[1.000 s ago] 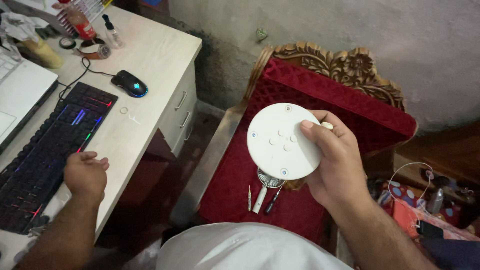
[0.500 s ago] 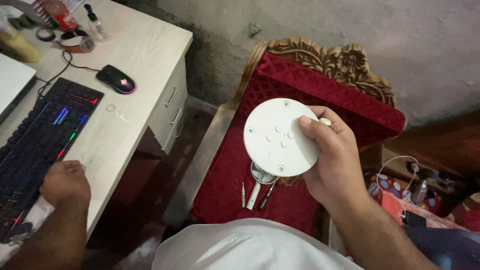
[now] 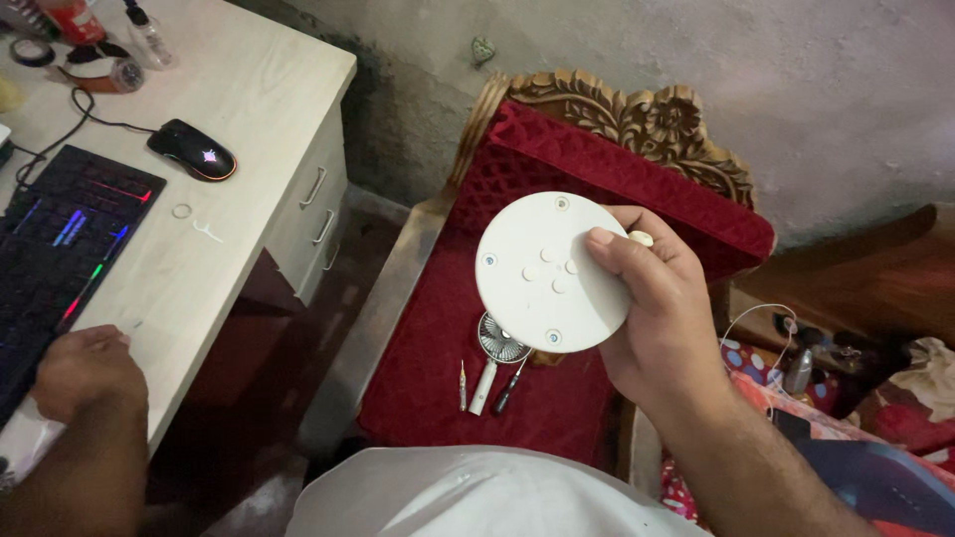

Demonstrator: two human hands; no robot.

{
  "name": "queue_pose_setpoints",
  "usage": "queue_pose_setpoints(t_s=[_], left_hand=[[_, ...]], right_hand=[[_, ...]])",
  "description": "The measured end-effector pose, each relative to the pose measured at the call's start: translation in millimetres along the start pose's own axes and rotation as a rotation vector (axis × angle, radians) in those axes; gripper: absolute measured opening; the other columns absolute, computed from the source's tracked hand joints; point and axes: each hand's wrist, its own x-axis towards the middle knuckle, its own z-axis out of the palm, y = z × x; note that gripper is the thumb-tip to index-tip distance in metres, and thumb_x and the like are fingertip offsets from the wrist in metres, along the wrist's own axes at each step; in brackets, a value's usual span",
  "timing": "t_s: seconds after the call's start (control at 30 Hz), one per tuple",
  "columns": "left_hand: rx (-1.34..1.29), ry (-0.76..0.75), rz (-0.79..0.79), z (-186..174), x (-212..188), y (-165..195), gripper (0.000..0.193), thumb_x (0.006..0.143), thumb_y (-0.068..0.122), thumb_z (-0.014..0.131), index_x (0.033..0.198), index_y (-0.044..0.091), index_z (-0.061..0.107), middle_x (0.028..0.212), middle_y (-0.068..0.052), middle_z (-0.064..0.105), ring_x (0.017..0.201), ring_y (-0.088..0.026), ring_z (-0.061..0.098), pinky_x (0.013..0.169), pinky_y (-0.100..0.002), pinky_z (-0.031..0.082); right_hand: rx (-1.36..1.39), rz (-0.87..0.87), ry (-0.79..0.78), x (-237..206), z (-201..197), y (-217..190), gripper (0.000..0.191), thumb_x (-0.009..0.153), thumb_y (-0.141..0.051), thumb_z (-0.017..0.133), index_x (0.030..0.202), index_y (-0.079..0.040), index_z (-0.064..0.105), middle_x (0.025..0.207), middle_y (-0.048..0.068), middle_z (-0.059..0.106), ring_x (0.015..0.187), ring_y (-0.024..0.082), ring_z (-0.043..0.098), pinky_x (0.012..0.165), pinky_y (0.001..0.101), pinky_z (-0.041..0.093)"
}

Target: The person holds a white round plastic device base on their lap and uses a screwdriver to drive screws into its mounting holes, turning the device over between screws and continuing to tighten screws on the back panel.

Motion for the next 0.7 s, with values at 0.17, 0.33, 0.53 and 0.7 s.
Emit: queue_pose_setpoints(t_s=[0.17,0.33,0.53,0.7], left_hand=[[0.040,0.039,-0.053,-5.1,1.2,5.1,0.015,0.084,0.006,0.084,0.096,0.014,0.082,0.096,-0.009,0.077,0.084,-0.024,0.072,0.076,-0.035,0.055],[-0.067,0.081,-0.050,-5.3,-3.0,1.4,0.017,0.085,0.001,0.079,0.100,0.009,0.080,0.099,-0.011,0.077,0.087,-0.025,0.073,0.078,-0.034,0.056],[-0.193,0.135,0.043,2.4,-16.5,-8.1,0.021,0.086,-0.006,0.073,0.105,0.002,0.077,0.103,-0.014,0.077,0.091,-0.025,0.074,0.081,-0.033,0.058],[-0.085,0.125,0.146,18.0,-42.3,-2.0,0.016,0.090,-0.004,0.073,0.106,0.001,0.073,0.099,-0.015,0.072,0.086,-0.027,0.070,0.079,-0.036,0.057]], right_hand=[[-0.009,0.020,0.003,-0.6,3.0,-3.7,0.025,0.093,-0.011,0.062,0.114,0.002,0.062,0.093,0.012,0.072,0.079,0.018,0.072,0.072,0.0353,0.061],[-0.010,-0.022,-0.018,1.6,-1.2,-2.7,0.024,0.095,-0.010,0.063,0.115,0.004,0.062,0.096,0.013,0.072,0.081,0.018,0.072,0.075,0.0336,0.060],[-0.009,-0.001,0.028,2.3,-9.1,2.1,0.024,0.094,-0.011,0.063,0.114,0.003,0.063,0.094,0.011,0.073,0.080,0.017,0.072,0.075,0.0333,0.060],[0.000,-0.002,0.031,-0.2,-16.0,2.5,0.023,0.094,-0.011,0.063,0.113,0.002,0.063,0.095,0.011,0.072,0.081,0.017,0.072,0.075,0.0341,0.060]])
